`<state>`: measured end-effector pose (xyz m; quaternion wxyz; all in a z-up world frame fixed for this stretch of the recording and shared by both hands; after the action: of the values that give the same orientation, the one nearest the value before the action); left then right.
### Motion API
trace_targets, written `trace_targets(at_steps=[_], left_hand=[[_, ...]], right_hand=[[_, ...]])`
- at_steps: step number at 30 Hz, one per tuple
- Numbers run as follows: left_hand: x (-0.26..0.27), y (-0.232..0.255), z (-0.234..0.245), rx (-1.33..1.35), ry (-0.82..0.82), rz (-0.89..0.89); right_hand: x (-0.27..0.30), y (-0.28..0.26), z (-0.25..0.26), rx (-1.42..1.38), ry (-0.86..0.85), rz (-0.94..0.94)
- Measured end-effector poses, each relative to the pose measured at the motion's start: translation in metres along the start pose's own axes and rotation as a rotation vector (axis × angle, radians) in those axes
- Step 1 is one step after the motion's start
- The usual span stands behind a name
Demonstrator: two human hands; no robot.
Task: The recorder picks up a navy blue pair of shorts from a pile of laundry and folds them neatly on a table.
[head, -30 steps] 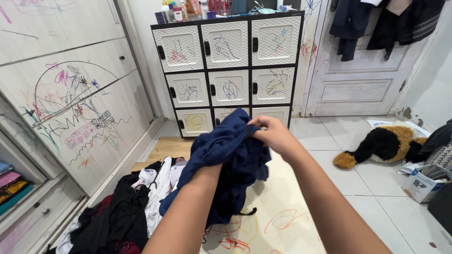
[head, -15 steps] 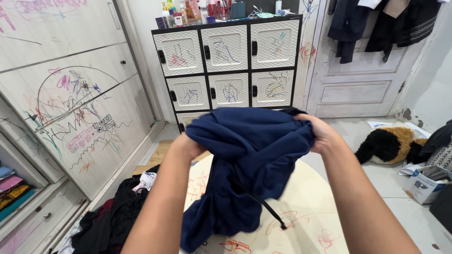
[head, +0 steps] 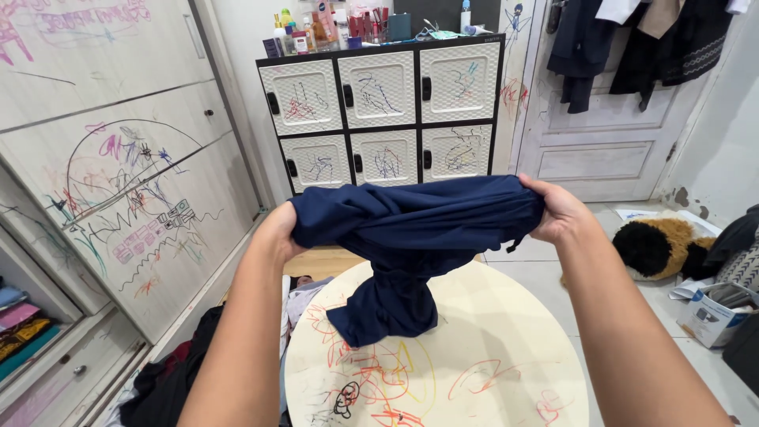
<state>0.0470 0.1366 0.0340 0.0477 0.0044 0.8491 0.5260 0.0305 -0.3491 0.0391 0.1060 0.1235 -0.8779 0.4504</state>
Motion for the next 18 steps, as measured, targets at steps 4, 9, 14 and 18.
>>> trace_targets(at_steps=[4,9,14,18], left_hand=[[0.023,0.012,-0.002,-0.307,0.374,-0.075],[-0.002,-0.01,0.016,-0.907,0.277,-0.245],[-0.012,-0.028,0.001,-0.903,0.133,-0.198],[0.024,-0.018,-0.056,-1.294,0.095,-0.164]], right_hand=[[0.012,0.001,-0.011,0.013,0.035,0.051],[0.014,0.005,-0.025,0.055,0.038,0.137],[0.024,0.012,-0.062,0.14,-0.123,0.087],[0.035,0.022,-0.095,0.252,-0.248,0.073]])
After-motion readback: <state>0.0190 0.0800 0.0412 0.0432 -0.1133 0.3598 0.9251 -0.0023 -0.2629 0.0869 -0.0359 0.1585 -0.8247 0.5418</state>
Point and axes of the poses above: each hand's wrist, its own x-axis away from the middle knuckle, its own z-axis out of the back of the hand, y = z × x, the point moved 2 cm from there along -x, towards the middle knuckle, and after that the axes turned 9 degrees about -z, right-handed, at the moved point
